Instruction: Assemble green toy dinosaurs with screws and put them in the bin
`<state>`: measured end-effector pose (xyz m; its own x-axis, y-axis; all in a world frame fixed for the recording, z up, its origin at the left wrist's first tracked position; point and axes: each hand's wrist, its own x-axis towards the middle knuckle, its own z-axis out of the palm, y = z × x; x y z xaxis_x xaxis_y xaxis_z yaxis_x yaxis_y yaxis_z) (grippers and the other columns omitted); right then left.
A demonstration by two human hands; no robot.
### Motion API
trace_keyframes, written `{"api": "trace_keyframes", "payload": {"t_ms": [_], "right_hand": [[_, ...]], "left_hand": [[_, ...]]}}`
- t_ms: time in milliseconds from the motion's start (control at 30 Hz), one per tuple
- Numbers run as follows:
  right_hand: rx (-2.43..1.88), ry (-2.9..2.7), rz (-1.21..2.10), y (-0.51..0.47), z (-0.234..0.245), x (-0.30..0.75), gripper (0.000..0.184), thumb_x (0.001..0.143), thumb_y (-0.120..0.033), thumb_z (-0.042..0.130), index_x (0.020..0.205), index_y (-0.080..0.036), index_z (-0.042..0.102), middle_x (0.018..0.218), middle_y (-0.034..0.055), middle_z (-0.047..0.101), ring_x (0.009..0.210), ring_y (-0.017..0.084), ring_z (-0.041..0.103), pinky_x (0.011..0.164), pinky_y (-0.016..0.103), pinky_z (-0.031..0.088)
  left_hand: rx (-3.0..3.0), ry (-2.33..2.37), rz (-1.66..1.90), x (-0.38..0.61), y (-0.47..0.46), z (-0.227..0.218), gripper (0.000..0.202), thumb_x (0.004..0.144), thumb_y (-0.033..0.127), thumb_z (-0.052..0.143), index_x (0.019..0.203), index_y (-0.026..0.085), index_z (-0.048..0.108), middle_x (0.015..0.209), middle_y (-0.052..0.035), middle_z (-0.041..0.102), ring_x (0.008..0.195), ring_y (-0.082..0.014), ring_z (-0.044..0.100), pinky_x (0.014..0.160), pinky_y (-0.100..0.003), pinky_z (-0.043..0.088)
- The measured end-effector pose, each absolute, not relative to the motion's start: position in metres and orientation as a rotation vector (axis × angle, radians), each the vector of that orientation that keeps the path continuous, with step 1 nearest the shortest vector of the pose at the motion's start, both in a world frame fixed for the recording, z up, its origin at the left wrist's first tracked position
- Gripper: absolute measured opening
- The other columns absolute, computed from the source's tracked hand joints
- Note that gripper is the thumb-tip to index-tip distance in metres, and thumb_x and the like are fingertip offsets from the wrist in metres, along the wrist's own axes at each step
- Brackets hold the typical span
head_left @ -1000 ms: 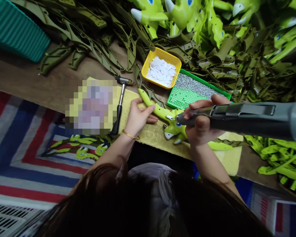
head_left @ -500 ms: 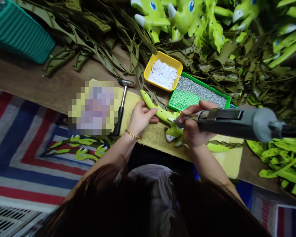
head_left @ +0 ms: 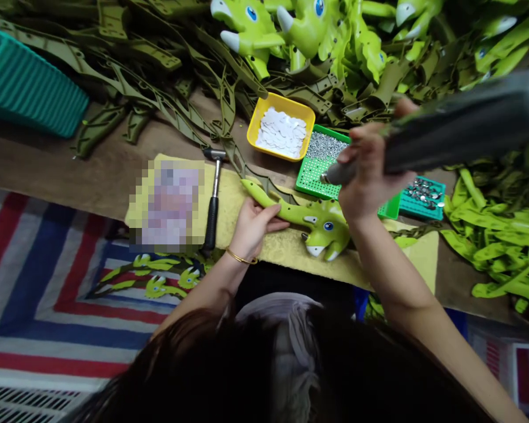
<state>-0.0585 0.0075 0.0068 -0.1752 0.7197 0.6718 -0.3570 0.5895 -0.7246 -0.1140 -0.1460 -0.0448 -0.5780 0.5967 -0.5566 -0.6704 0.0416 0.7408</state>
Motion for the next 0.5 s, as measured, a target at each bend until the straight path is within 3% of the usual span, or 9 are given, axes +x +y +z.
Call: {"api": "trace_keyframes", "payload": {"t_ms": [133, 233, 367, 500], "right_hand": [[-0.514, -1.561, 0.991, 0.029, -0.023, -0.077, 0.04, 0.079, -0.061, 0.062, 0.099, -0.027, 0.059, 0.072, -0.0039, 0.054, 0.05, 0.008, 0.054, 0.052, 0.027, 0.052], [-0.535, -1.548, 0.991, 0.032, -0.036, -0.077, 0.041, 0.08, -0.06, 0.062, 0.105, -0.028, 0.058, 0.074, -0.0035, 0.056, 0.052, 0.008, 0.054, 0.054, 0.028, 0.052], [-0.505, -1.529, 1.015, 0.029, -0.034, -0.074, 0.044, 0.079, -0.057, 0.065, 0.112, -0.029, 0.056, 0.074, -0.0039, 0.056, 0.051, 0.007, 0.053, 0.051, 0.026, 0.049], [-0.455, -1.507, 1.046, 0.028, -0.033, -0.074, 0.037, 0.078, -0.055, 0.067, 0.104, -0.029, 0.059, 0.073, -0.0049, 0.057, 0.049, 0.007, 0.052, 0.048, 0.025, 0.048]], "left_hand": [[-0.081, 1.33, 1.726, -0.111, -0.145, -0.049, 0.043, 0.062, 0.022, 0.077, 0.091, 0.017, 0.045, 0.086, -0.0023, 0.066, 0.08, -0.022, 0.072, 0.073, -0.042, 0.063], [-0.07, 1.311, 1.732, -0.112, -0.145, -0.053, 0.044, 0.062, 0.023, 0.078, 0.092, 0.017, 0.046, 0.085, -0.0011, 0.065, 0.081, -0.0213, 0.071, 0.075, -0.043, 0.063], [-0.055, 1.267, 1.71, -0.114, -0.145, -0.054, 0.043, 0.063, 0.025, 0.079, 0.09, 0.015, 0.048, 0.081, -0.0004, 0.064, 0.077, -0.0178, 0.069, 0.073, -0.038, 0.063], [-0.034, 1.254, 1.738, -0.113, -0.146, -0.053, 0.045, 0.062, 0.028, 0.082, 0.088, 0.015, 0.049, 0.079, -0.0006, 0.065, 0.074, -0.0166, 0.069, 0.067, -0.031, 0.063]]}}
